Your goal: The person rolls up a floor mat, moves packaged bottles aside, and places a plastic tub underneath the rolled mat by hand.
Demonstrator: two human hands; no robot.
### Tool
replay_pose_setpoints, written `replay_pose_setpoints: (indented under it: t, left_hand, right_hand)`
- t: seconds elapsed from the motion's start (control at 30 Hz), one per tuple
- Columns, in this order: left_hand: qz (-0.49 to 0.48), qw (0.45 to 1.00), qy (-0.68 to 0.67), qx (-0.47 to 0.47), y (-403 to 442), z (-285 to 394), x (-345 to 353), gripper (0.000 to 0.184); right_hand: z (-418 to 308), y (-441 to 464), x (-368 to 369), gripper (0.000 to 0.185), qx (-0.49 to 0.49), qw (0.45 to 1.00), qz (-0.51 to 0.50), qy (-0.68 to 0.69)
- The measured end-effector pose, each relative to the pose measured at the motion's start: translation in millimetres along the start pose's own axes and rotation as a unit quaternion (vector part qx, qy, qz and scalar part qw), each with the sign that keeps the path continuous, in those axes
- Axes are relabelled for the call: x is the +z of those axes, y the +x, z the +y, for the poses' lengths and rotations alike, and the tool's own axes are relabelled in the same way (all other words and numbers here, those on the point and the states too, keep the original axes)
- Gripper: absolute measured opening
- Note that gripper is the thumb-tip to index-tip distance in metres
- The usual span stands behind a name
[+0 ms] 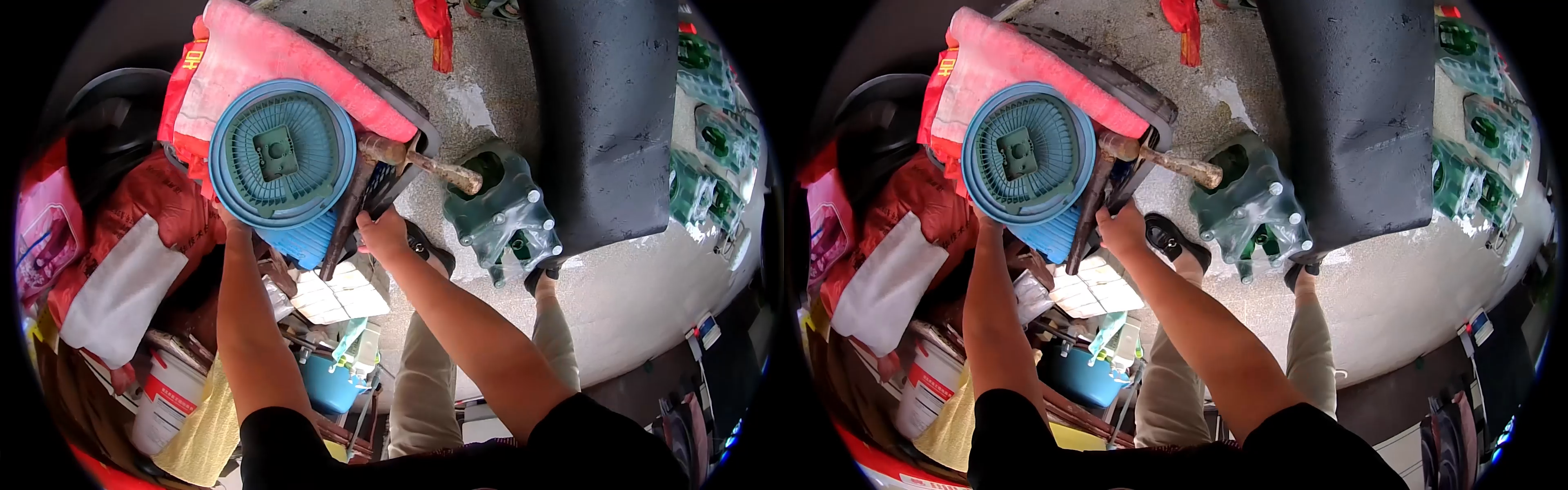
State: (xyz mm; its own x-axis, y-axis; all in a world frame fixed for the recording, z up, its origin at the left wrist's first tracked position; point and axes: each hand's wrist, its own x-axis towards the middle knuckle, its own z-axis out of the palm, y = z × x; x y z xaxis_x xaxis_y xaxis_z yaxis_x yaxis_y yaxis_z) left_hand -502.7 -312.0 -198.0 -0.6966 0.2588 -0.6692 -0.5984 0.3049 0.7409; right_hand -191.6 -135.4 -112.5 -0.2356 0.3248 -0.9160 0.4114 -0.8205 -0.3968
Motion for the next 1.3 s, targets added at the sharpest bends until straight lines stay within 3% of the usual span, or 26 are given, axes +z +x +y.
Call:
replay_pose_setpoints:
  t: [0.07, 0.13, 0.23, 0.3, 0.33, 0.37, 0.5, 0.6, 0.67, 0.7, 0.73, 0.77, 0.8, 0.87, 0.93, 1.0, 1.17, 1.23, 1.27, 1.3]
  left_hand:
    - [-0.123, 0.992, -0.032, -0.011, 14.9, 20.5, -9.5, 0.039]
    - [-0.158, 0.987, -0.003, 0.002, 21.2, 28.8, -21.1, 0.039]
    - [-0.084, 0.972, 0.203, 0.08, 27.0, 24.2, -29.5, 0.058]
    - [-0.1, 0.942, 0.289, 0.134, 33.2, 21.1, -31.8, 0.059]
    - [-0.115, 0.985, 0.117, 0.045, 33.1, 28.7, -24.7, 0.054]
    - [-0.113, 0.99, 0.075, 0.024, 28.9, 32.2, -20.9, 0.053]
    - [-0.089, 0.991, 0.095, 0.034, 41.1, 55.9, -21.0, 0.048]
    - [-0.086, 0.99, 0.106, 0.045, 54.8, 78.8, -21.1, 0.044]
    - [-0.081, 0.99, 0.109, 0.048, 61.2, 87.7, -17.2, 0.041]
    - [-0.077, 0.989, 0.113, 0.052, 60.6, 90.0, -18.5, 0.04]
    - [-0.073, 0.989, 0.118, 0.052, 59.6, 94.2, -15.6, 0.039]
    - [-0.065, 0.989, 0.123, 0.056, 59.5, 95.8, -15.1, 0.037]
    - [-0.059, 0.988, 0.127, 0.057, 59.5, 98.0, -14.2, 0.036]
    - [-0.049, 0.988, 0.136, 0.058, 59.4, 101.2, -17.4, 0.034]
    - [-0.04, 0.988, 0.144, 0.05, 55.1, 104.6, -21.6, 0.031]
    - [-0.023, 0.988, 0.148, 0.036, 48.4, 106.6, -31.2, 0.029]
    - [0.064, 0.993, 0.101, 0.01, 17.2, 95.9, -31.1, 0.024]
    - [0.111, 0.989, 0.068, 0.077, 4.5, 79.1, -23.8, 0.022]
    - [0.106, 0.981, 0.053, 0.155, 2.3, 70.6, -19.3, 0.022]
    - [0.104, 0.983, 0.035, 0.15, -2.7, 69.9, -14.4, 0.023]
  right_hand:
    - [30.1, -4.8, 23.0, 0.037, 0.064, 0.996, -0.05, 0.046]
    - [51.7, -14.8, 43.4, 0.036, 0.093, 0.99, -0.034, 0.097]
    - [63.9, -20.6, 55.8, 0.034, 0.114, 0.98, -0.019, 0.165]
    - [63.2, -21.3, 59.1, 0.033, 0.113, 0.977, -0.001, 0.182]
    - [57.6, -23.2, 62.3, 0.032, 0.087, 0.98, 0.007, 0.179]
    - [63.2, -15.5, 66.8, 0.032, 0.102, 0.979, -0.014, 0.174]
    - [80.1, -16.4, 93.3, 0.039, 0.169, 0.96, -0.045, 0.217]
    - [65.3, -20.9, 116.9, 0.045, 0.252, 0.957, -0.092, 0.11]
    - [20.3, -42.9, 96.7, 0.039, 0.166, 0.943, -0.239, -0.161]
    - [7.8, -60.6, 74.7, 0.027, -0.141, 0.947, -0.176, -0.229]
    - [-30.0, -64.3, 51.1, 0.02, -0.254, 0.921, -0.137, -0.261]
    - [-43.3, -47.1, 36.5, 0.02, -0.454, 0.856, 0.016, -0.247]
    - [-71.6, -29.2, 16.0, 0.025, -0.507, 0.817, 0.09, -0.259]
    - [-111.1, 11.8, -1.9, 0.052, -0.512, 0.759, 0.209, -0.345]
    - [-134.7, 45.6, 6.2, 0.062, -0.466, 0.759, 0.226, -0.395]
    - [-160.1, 55.4, 18.1, 0.066, -0.248, 0.85, 0.003, -0.464]
    - [-152.3, 54.0, 14.8, 0.056, -0.262, 0.845, 0.001, -0.466]
    - [-149.3, 53.8, 17.3, 0.055, -0.262, 0.856, 0.002, -0.445]
    - [-150.1, 53.7, 17.1, 0.054, -0.265, 0.862, 0.01, -0.432]
    - [-147.3, 56.2, 17.3, 0.052, -0.278, 0.857, 0.004, -0.434]
